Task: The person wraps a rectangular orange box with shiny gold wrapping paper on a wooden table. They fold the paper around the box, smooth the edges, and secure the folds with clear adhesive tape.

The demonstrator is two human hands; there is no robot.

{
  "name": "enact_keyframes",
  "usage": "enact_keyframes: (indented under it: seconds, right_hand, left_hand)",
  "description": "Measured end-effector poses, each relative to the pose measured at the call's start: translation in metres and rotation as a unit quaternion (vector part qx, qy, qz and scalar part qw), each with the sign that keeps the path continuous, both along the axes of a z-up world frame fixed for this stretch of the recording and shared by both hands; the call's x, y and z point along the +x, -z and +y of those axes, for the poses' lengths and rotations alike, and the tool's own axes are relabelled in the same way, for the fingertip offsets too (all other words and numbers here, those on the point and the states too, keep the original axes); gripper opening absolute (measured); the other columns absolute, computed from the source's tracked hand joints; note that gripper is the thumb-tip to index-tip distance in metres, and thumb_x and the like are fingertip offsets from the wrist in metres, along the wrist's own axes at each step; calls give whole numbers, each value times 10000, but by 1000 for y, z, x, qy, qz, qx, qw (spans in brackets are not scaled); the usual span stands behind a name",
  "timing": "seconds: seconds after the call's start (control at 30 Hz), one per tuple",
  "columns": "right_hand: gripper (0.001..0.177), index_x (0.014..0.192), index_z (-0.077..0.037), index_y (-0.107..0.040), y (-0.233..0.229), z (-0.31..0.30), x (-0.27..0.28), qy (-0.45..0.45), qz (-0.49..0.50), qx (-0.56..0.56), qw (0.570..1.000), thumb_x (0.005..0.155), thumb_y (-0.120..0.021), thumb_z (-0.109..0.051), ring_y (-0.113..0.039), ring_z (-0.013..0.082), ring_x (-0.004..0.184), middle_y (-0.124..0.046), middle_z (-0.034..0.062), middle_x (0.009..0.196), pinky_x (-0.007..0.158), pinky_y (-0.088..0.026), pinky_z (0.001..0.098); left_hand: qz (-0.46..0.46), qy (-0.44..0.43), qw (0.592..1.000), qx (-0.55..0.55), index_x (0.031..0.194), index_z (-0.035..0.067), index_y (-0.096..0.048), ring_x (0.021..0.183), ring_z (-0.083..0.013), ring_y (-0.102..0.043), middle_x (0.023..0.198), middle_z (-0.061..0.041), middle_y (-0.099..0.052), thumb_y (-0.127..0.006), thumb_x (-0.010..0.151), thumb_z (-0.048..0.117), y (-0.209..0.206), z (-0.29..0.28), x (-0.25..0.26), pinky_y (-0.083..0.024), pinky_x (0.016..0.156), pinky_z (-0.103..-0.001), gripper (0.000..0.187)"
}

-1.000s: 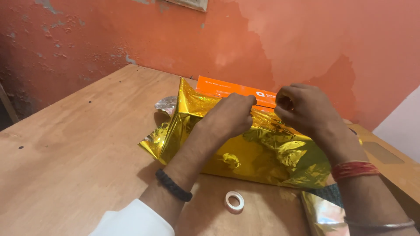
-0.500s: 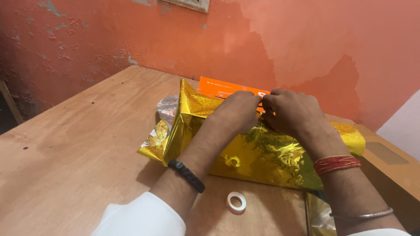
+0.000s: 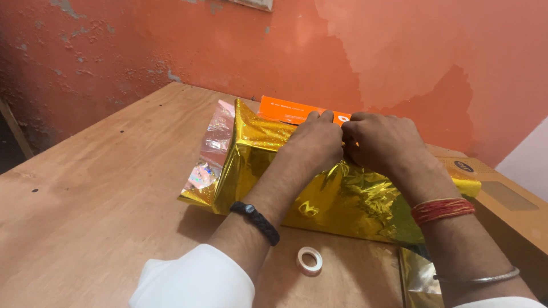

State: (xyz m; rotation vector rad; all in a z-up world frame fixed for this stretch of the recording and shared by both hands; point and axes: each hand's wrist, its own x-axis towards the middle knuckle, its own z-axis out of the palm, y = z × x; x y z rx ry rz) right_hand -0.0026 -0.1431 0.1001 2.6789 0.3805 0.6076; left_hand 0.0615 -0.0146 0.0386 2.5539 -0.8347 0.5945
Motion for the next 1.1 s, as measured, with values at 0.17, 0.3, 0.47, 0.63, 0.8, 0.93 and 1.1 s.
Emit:
enact_keyframes:
  seconds: [0.17, 0.3, 0.47, 0.63, 0.8, 0.93, 1.1]
  right_hand:
    - [184, 1071, -255, -766, 1, -2, -6, 30, 43, 64, 997, 904, -693, -279, -669, 265, 1062, -682, -18, 1158, 808, -577, 459]
    - [427, 1211, -187, -701, 12, -14, -6, -35, 14, 129, 991, 788, -729, -137, -641, 297, 1091, -646, 18, 1249, 850, -547, 460]
    - [472, 1213, -112, -693, 21, -28, 2, -86, 27, 148, 985, 745, -722, -60, -623, 314, 1133, -633, 71, 1287, 913, -525, 443]
    - [422, 1187, -187, -739, 29, -34, -4, -93, 10, 121, 988, 788, -677, -62, -624, 286, 1152, -675, 22, 1249, 954, -521, 435]
    - [383, 1165, -201, -752, 31, -32, -15, -92, -19, 105, 990, 809, -675, -82, -618, 284, 1149, -681, 7, 1230, 946, -517, 446]
    - [323, 1148, -167, -746, 31, -30, -16, -75, -20, 94, 992, 840, -673, -103, -620, 286, 1145, -682, 6, 1236, 950, -520, 447]
    - [307, 1135, -137, -745, 31, -28, -13, -86, -11, 104, 991, 836, -679, -119, -612, 306, 1141, -681, 30, 1217, 946, -514, 455]
  left_hand:
    - [9, -16, 1000, 12, 1064, 44, -754, 1198, -370, -512, 1283, -184, -557, -599, 850, 124, -2, 0, 1, -432, 1072, -440, 276]
    - [31, -17, 998, 50, 1086, 75, -770, 1235, -360, -499, 1298, -177, -571, -563, 896, 137, -5, 2, 1, -415, 1109, -445, 287]
    - [42, -18, 998, 49, 1116, 105, -765, 1246, -360, -489, 1319, -180, -555, -553, 897, 141, -6, 3, 1, -405, 1115, -449, 307]
    - [35, -30, 998, 52, 1129, 40, -733, 1255, -383, -481, 1357, -211, -529, -547, 913, 153, -6, 0, 6, -398, 1110, -460, 307]
    - [38, -28, 997, 65, 1153, 8, -697, 1265, -367, -502, 1338, -201, -566, -553, 914, 164, -5, -1, 7, -407, 1122, -453, 320]
    - [36, -35, 997, 64, 1164, 21, -693, 1265, -386, -501, 1366, -213, -546, -550, 919, 164, -6, -1, 4, -409, 1117, -469, 317]
    - [67, -41, 996, 41, 1185, 49, -690, 1289, -382, -482, 1407, -191, -512, -561, 918, 176, -11, -2, -3, -422, 1107, -468, 322]
